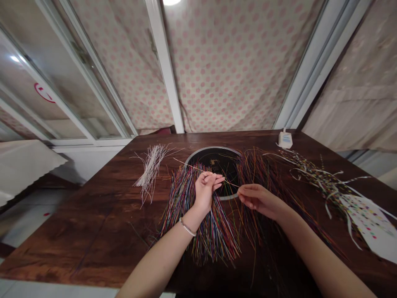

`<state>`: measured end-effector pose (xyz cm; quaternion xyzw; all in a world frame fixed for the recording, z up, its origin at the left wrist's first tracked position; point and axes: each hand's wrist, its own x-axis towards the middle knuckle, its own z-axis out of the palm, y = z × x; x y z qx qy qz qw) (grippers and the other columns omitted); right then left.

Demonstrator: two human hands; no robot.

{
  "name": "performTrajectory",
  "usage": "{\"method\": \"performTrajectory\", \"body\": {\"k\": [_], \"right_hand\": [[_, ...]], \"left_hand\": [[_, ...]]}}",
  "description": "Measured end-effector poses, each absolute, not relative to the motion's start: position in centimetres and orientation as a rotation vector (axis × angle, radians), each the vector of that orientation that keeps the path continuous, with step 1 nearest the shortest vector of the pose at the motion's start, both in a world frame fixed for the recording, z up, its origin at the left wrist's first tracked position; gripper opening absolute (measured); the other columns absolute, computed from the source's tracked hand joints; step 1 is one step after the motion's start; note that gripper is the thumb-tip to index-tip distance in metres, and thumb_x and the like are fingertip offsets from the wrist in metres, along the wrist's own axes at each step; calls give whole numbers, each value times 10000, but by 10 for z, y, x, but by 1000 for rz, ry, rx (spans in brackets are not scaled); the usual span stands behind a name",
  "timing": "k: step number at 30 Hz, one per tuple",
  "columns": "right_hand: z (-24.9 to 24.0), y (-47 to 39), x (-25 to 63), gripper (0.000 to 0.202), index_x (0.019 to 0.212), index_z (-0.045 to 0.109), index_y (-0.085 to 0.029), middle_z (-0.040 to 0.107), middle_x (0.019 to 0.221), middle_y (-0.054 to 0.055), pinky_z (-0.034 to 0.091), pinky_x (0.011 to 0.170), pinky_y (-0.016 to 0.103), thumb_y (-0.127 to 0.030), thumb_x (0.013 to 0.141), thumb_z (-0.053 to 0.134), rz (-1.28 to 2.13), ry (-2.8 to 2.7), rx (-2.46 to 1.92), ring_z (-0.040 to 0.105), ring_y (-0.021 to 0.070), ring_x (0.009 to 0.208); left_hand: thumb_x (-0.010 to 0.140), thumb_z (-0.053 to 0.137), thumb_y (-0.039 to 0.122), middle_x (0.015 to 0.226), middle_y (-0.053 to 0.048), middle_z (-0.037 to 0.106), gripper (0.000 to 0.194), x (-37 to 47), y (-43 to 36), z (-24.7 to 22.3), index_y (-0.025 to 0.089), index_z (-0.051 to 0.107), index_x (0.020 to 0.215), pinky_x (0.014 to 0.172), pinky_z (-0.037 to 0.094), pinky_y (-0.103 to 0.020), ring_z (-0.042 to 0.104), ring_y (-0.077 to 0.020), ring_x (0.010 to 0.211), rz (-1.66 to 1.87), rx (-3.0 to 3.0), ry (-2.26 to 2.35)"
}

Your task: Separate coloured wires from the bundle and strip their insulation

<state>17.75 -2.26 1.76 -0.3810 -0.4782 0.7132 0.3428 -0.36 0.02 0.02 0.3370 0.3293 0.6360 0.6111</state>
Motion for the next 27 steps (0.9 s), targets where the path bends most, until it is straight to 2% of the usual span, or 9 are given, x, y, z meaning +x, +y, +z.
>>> {"method": "performTrajectory", "body": {"k": [4, 8, 13, 20, 27], "right_hand": [[20, -22, 177, 276, 907, 586, -155, 634, 755, 43, 433, 472, 199, -316, 690, 643, 1533, -1397, -1058, 560, 87, 533], [18, -22, 174, 231, 857, 597, -165, 650, 752, 55, 502, 573, 281, -337, 703, 617, 1131, -1534, -1119, 612, 147, 608], [15, -24, 172, 191, 849, 636, -191, 666, 791, 60, 517, 665, 328, -331, 723, 600, 712, -1626, -1189, 634, 193, 713], [18, -20, 172, 247, 888, 629, -161, 686, 833, 92, 529, 696, 349, -354, 737, 599, 1002, -1441, -1060, 654, 204, 749], [23, -23, 171, 223, 849, 655, -167, 696, 819, 78, 527, 725, 346, -335, 704, 641, 1145, -1326, -1041, 659, 187, 724]], "left_hand": [[682, 644, 326, 803, -57, 660, 274, -3, 0, 2, 169, 454, 801, 616, 461, -231, 648, -182, 770, 1537, 782, 801], [691, 630, 328, 791, -59, 658, 273, -4, 0, 2, 170, 444, 813, 619, 467, -243, 650, -183, 761, 1601, 774, 849], [690, 625, 340, 796, -57, 655, 281, -4, 2, 0, 173, 434, 809, 644, 475, -257, 649, -179, 768, 1638, 766, 867], [695, 621, 344, 793, -56, 652, 281, -4, 2, 0, 174, 429, 811, 656, 478, -267, 650, -179, 767, 1647, 768, 867], [707, 612, 336, 789, -52, 650, 267, -4, 1, -1, 174, 427, 812, 633, 473, -247, 649, -170, 757, 1643, 780, 855]]}}
